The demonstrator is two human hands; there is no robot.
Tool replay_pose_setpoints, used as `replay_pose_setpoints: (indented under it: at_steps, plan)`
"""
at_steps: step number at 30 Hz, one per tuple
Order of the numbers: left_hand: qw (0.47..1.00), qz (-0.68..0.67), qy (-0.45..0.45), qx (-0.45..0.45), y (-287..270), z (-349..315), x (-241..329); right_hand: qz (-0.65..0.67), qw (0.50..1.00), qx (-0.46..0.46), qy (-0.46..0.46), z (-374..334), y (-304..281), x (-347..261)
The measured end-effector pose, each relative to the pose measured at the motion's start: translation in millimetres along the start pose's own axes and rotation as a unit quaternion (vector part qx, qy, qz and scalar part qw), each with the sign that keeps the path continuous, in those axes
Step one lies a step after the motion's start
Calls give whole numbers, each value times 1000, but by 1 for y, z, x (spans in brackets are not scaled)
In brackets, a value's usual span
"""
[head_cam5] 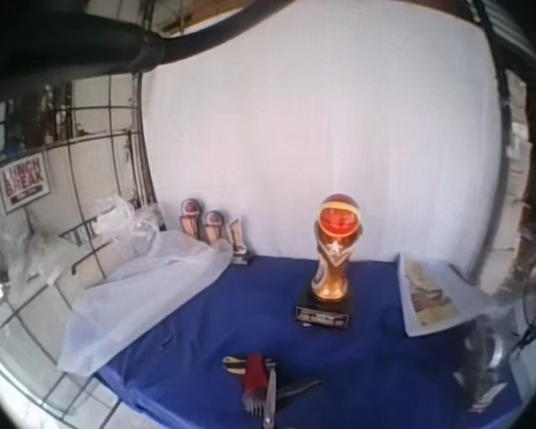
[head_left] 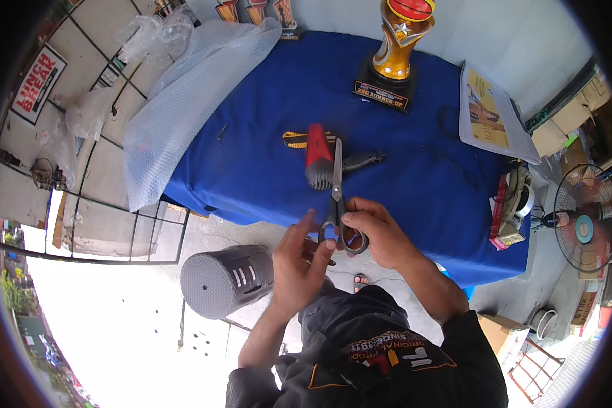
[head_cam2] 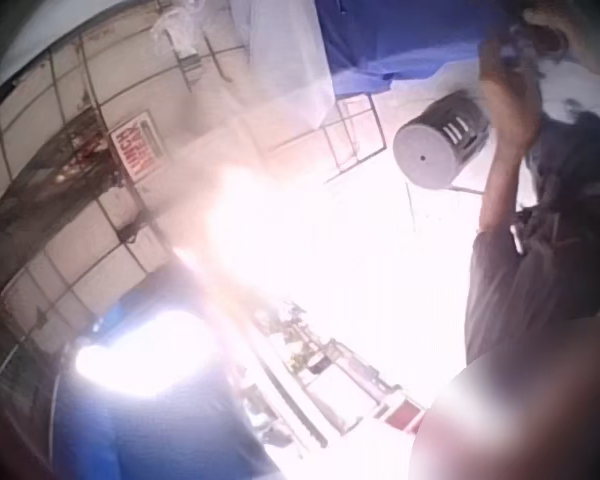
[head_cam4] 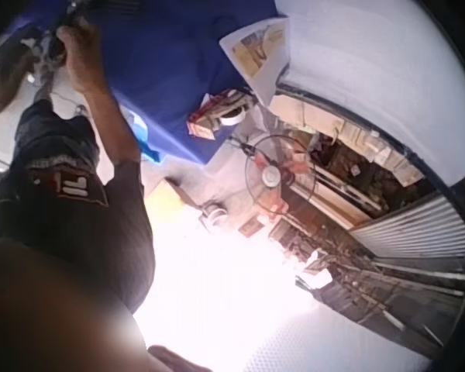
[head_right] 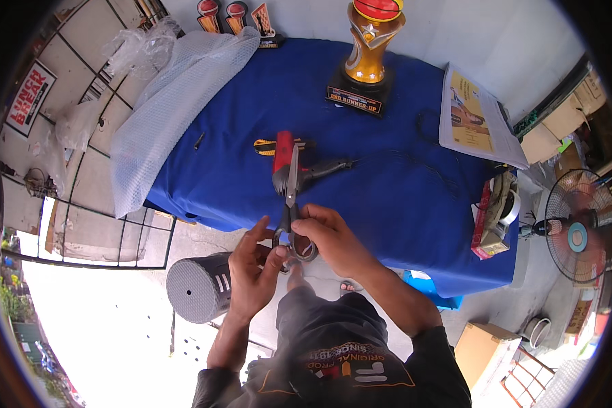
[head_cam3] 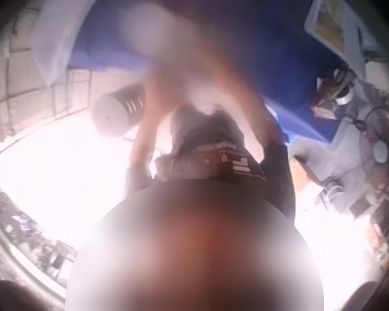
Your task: The person retrieves a label from a counter and walks to a table with trophies. They use a hair dryer to heat the label and affix it to the base of a basketball trophy. They then cut bubble wrap with scissors and place the finished trophy aside.
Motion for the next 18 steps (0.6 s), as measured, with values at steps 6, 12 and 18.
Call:
replay_pose_setpoints:
  at_steps: [6,12,18]
  plan:
    - [933,270,230,-60,41,-65,31,110,989,-80,61,-75,10,6]
    - [914,274,292,-65,74,-78,31,40,998,-15,55,-114,17,10]
    - [944,143,295,-42,83,-86,34,68,997,11,44,-133,11,8]
Point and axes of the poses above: each hand's wrist, its own z-axis towards the middle knuckle, its own y-axis out of the palm, x = y × z, the point moved 4 cm from there along z, towards the middle knuckle, and after that the axes turned 13 degrees about -x, right-handed, at the moved point
